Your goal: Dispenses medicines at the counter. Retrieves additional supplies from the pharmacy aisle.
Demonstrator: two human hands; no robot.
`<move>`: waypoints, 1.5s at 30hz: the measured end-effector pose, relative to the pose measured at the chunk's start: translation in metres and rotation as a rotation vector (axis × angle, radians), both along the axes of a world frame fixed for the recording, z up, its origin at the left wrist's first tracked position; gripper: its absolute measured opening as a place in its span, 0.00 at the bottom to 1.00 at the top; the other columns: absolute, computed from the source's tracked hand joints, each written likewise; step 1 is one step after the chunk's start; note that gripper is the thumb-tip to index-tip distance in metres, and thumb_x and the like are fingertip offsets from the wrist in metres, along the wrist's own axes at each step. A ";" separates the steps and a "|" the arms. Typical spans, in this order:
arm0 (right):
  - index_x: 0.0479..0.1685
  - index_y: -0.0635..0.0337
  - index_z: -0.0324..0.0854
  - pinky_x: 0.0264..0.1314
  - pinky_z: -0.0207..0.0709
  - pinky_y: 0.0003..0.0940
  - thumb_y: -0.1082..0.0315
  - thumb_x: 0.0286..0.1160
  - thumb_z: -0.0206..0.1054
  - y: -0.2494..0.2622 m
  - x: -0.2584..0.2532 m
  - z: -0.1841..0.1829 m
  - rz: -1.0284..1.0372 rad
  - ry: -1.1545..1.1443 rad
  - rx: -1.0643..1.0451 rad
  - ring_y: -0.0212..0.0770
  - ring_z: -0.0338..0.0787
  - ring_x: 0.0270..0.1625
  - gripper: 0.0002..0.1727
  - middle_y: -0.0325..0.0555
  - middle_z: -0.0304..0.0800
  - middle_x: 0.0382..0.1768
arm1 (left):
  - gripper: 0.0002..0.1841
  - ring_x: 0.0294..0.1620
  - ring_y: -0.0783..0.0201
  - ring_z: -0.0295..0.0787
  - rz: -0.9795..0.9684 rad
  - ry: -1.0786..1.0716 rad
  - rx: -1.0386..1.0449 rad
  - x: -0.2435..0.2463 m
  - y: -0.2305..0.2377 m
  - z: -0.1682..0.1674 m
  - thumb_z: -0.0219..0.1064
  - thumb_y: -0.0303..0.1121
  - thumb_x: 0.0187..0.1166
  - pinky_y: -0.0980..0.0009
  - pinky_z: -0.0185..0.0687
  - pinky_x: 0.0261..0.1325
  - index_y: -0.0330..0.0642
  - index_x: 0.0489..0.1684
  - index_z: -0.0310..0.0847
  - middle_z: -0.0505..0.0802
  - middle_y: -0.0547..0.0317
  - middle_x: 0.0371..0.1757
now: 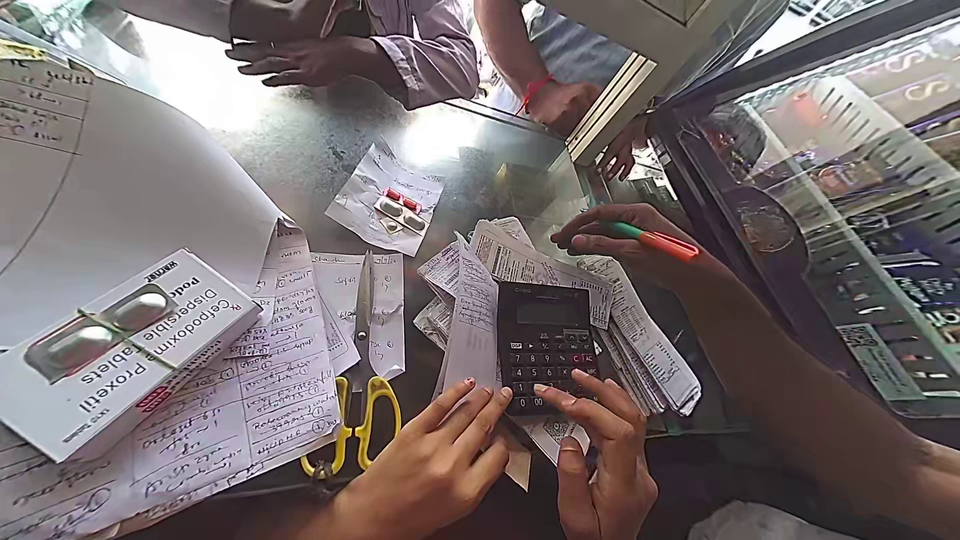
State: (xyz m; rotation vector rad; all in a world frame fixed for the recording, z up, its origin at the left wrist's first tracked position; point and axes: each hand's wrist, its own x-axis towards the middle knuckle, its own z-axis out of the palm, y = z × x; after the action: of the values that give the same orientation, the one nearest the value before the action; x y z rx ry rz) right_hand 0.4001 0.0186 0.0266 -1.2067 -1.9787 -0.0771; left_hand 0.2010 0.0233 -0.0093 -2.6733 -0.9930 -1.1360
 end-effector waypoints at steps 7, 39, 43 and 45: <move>0.53 0.48 0.75 0.89 0.44 0.50 0.59 0.85 0.38 0.002 -0.004 -0.005 -0.025 -0.135 -0.059 0.38 0.79 0.75 0.18 0.34 0.93 0.52 | 0.13 0.69 0.55 0.89 -0.007 0.005 -0.003 0.000 0.000 0.000 0.52 0.27 0.87 0.57 0.69 0.81 0.46 0.38 0.85 0.93 0.48 0.65; 0.91 0.76 0.42 0.84 0.66 0.36 0.32 0.45 0.78 -0.022 0.036 0.050 -0.106 0.226 -0.290 0.50 0.58 0.91 0.76 0.78 0.44 0.90 | 0.28 0.94 0.44 0.50 -0.026 -1.149 -0.888 0.055 0.020 0.031 0.53 0.33 0.82 0.56 0.47 0.93 0.23 0.77 0.69 0.63 0.25 0.87; 0.91 0.77 0.44 0.84 0.66 0.39 0.37 0.38 0.82 -0.024 0.045 0.052 -0.147 0.244 -0.308 0.56 0.59 0.90 0.77 0.79 0.45 0.89 | 0.27 0.92 0.47 0.55 0.014 -1.319 -0.966 0.089 0.044 0.043 0.52 0.31 0.82 0.57 0.50 0.92 0.25 0.79 0.67 0.63 0.28 0.88; 0.91 0.76 0.44 0.83 0.67 0.40 0.38 0.38 0.81 -0.024 0.052 0.049 -0.156 0.254 -0.307 0.55 0.60 0.89 0.77 0.78 0.45 0.89 | 0.25 0.81 0.54 0.71 0.009 -1.414 -1.022 0.103 0.052 0.051 0.52 0.29 0.83 0.62 0.67 0.83 0.26 0.79 0.67 0.73 0.32 0.80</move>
State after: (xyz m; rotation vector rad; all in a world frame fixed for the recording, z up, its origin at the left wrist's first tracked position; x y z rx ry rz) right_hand 0.4526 -0.0051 0.0760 -1.4865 -1.7124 0.2982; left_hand 0.3042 0.0750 0.0415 -1.8188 -2.1074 -3.3377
